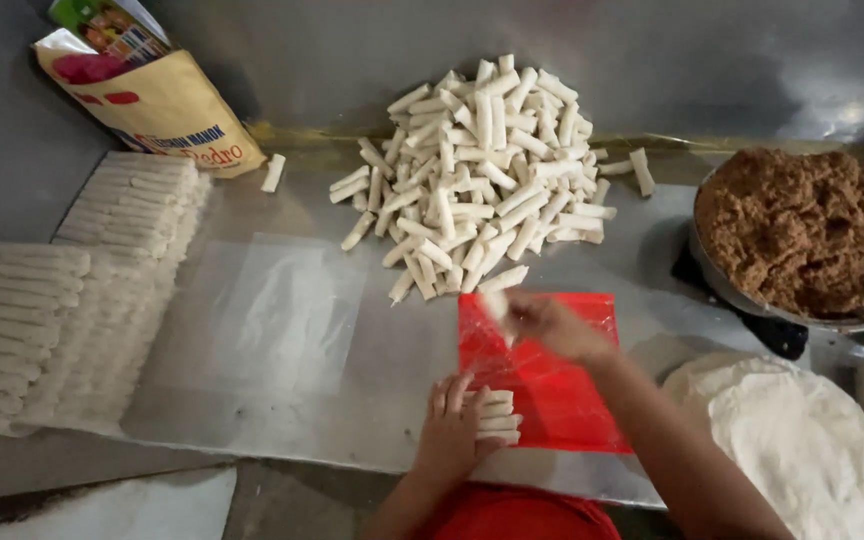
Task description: The person takes prepared spring rolls from a pile and lines them up in rows on a red plastic sheet.
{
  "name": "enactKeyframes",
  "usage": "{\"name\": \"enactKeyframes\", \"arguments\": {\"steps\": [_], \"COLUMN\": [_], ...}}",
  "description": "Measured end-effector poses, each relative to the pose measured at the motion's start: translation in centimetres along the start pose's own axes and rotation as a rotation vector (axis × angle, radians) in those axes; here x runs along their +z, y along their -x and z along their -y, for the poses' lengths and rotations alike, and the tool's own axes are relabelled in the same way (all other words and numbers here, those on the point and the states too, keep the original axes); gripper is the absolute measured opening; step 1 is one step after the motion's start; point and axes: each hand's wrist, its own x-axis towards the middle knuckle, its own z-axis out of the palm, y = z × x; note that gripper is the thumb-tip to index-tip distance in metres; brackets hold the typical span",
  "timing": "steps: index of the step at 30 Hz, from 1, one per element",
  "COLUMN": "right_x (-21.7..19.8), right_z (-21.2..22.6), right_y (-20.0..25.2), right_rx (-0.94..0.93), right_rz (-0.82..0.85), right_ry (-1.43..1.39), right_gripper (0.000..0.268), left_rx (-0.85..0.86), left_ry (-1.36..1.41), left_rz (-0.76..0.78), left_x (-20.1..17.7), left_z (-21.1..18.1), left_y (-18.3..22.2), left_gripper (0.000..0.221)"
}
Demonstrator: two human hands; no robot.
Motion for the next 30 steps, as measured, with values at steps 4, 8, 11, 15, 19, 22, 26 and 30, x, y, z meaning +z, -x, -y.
{"name": "enactKeyframes", "arguments": {"steps": [4,8,11,15,19,22,26,30], "right_x": [4.5,4.5,4.2,3.8,4.1,5.3,7.4,4.0], "right_z": [-4.5,-5.0,-4.3,-4.3,-4.3,-6.0,-7.2,-6.1], "right_y": [-0.2,0.1,0.4,0.4,0.2,-0.5,0.2,-0.1], "right_rx": [-0.399,-0.237,-0.216,-0.192,-0.167,-0.392,-0.635,-0.719], "right_rz": [0.024,0.104,0.105,0.112,0.121,-0.026,-0.019,0.247], "right_ry": [0.171,-0.057,-0.17,-0.231,-0.268,0.147,0.4,0.31], "right_gripper": [0.014,0.012,0.016,0.017,0.018,0.011,0.016,0.017], "left_rx": [0.033,-0.007,-0.033,-0.091,-0.094,-0.107,-0.005,0.069], "left_ry": [-0.079,-0.039,-0.004,0.034,0.045,0.023,-0.049,-0.016], "left_rz": [-0.066,-0.015,-0.002,0.139,0.142,0.248,0.057,0.083], "left_x": [0.6,0.1,-0.2,-0.8,-0.3,0.5,1.9,2.4], "left_z": [0.3,0.1,-0.1,-0.3,0.1,0.4,1.0,1.7], "left_y": [0.5,0.4,0.5,0.0,0.3,0.7,1.1,1.3], "left_gripper": [0.084,0.092,0.09,0.082,0.088,0.086,0.088,0.115]}}
